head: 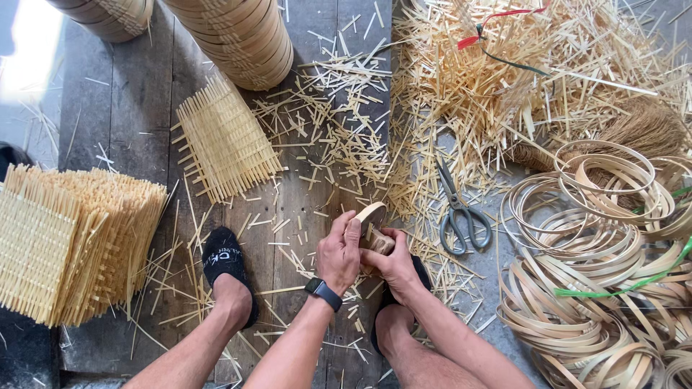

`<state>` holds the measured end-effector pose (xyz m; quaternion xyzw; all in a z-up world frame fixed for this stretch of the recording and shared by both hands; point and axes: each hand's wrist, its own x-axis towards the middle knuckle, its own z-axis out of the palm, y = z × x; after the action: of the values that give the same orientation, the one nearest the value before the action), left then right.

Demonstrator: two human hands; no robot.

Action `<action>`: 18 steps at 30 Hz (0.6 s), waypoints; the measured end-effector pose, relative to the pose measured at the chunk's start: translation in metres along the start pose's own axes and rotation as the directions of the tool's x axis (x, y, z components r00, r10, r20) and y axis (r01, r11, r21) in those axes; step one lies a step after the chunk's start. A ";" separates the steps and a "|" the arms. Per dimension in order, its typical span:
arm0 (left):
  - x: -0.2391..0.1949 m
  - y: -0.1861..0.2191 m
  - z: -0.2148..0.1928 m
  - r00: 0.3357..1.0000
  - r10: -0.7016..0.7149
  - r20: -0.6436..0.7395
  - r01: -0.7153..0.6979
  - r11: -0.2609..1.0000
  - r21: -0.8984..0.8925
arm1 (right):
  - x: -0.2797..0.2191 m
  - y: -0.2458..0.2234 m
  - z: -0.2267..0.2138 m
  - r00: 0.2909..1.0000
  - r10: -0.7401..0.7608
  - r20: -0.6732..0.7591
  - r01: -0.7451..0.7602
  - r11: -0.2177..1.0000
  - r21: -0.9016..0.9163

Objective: The person sits on the floor and repeatedly trims the edges of woven bamboo mats using shears and a wooden block, then attaches a bamboo ring to the mat and stacks the finished pieces. The person handles bamboo mats, rings, and shears throughout the process.

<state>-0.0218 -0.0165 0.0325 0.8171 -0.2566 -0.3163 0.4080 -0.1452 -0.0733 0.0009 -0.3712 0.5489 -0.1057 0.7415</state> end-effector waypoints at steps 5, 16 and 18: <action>0.016 -0.008 -0.008 0.992 0.125 0.029 -0.127 0.991 0.047 | 0.002 0.004 0.002 0.999 -0.031 0.009 0.031 0.999 0.038; 0.072 -0.112 -0.019 0.950 -0.310 -0.020 0.309 0.936 0.166 | -0.005 -0.013 -0.066 0.984 -0.075 0.159 0.033 0.967 0.252; 0.080 -0.136 -0.031 0.950 -0.308 -0.049 0.312 0.927 0.208 | 0.003 -0.014 -0.102 0.982 -0.187 0.024 0.186 0.981 0.047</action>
<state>0.0760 0.0183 -0.0906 0.8888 -0.1535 -0.3410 0.2649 -0.2319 -0.1293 -0.0043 -0.4057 0.4986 -0.1816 0.7442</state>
